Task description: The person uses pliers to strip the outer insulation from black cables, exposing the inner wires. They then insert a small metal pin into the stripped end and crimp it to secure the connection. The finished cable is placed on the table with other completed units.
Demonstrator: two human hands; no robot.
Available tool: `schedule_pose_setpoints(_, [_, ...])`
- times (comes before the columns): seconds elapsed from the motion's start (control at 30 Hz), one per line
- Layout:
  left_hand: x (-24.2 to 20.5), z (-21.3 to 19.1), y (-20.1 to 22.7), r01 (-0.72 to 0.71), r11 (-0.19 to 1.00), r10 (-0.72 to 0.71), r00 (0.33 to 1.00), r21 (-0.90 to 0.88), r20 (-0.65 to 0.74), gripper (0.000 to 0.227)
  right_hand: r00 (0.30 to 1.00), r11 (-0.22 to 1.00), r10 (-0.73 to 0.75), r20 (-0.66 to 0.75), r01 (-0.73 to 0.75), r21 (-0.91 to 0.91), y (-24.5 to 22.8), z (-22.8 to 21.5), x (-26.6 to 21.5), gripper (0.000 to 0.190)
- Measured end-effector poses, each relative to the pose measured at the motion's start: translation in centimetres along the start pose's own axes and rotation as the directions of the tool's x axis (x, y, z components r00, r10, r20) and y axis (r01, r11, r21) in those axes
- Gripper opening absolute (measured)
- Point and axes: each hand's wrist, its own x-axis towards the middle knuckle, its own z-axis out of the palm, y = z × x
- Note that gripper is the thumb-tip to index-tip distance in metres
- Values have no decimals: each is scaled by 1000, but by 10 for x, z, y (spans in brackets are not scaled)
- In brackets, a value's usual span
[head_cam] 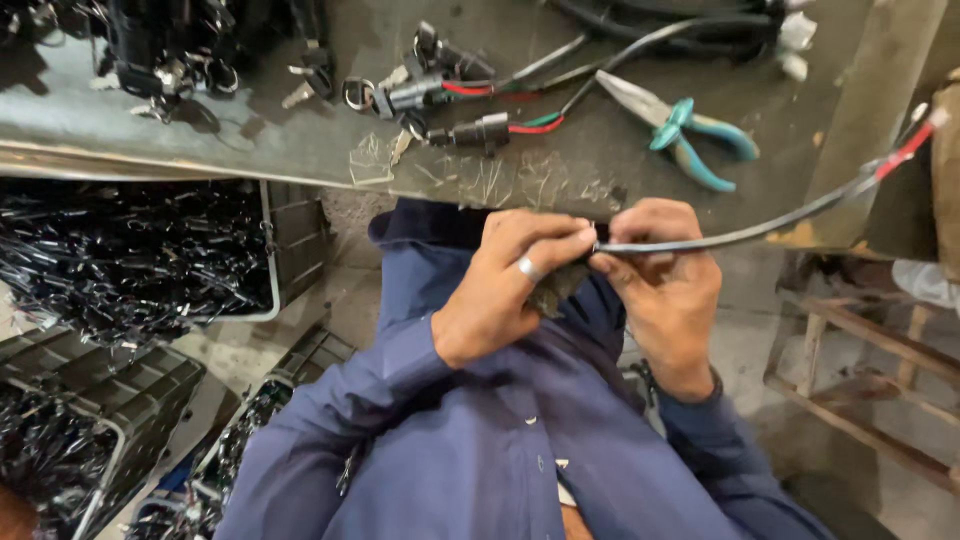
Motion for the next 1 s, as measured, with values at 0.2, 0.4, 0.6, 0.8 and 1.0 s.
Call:
schedule_pose_setpoints(0.2, [-2,5,-3,-11,1000,10,1000,-29,-26,65,999,996,31,-12,-30,82,12,1,-15,41])
schedule_pose_setpoints(0.4, [4,1,-5,-120,990,114,991,74,73,59,971,968,222,89,-208,-142,-23,4,14,49])
schedule_pose_setpoints(0.6, [14,23,-5,143,764,-276,954,-630,-118,34,940,965,102,-325,-173,-197,-26,44,2,31])
schedule_pose_setpoints(0.8, [-1,28,-15,202,802,-390,890,-562,-236,31,998,753,54,-35,-18,658,20,0,-10,55])
schedule_pose_setpoints(1.0, [-1,33,-37,212,399,-629,771,-892,-99,22,995,640,-104,-2,68,766,27,-33,7,63])
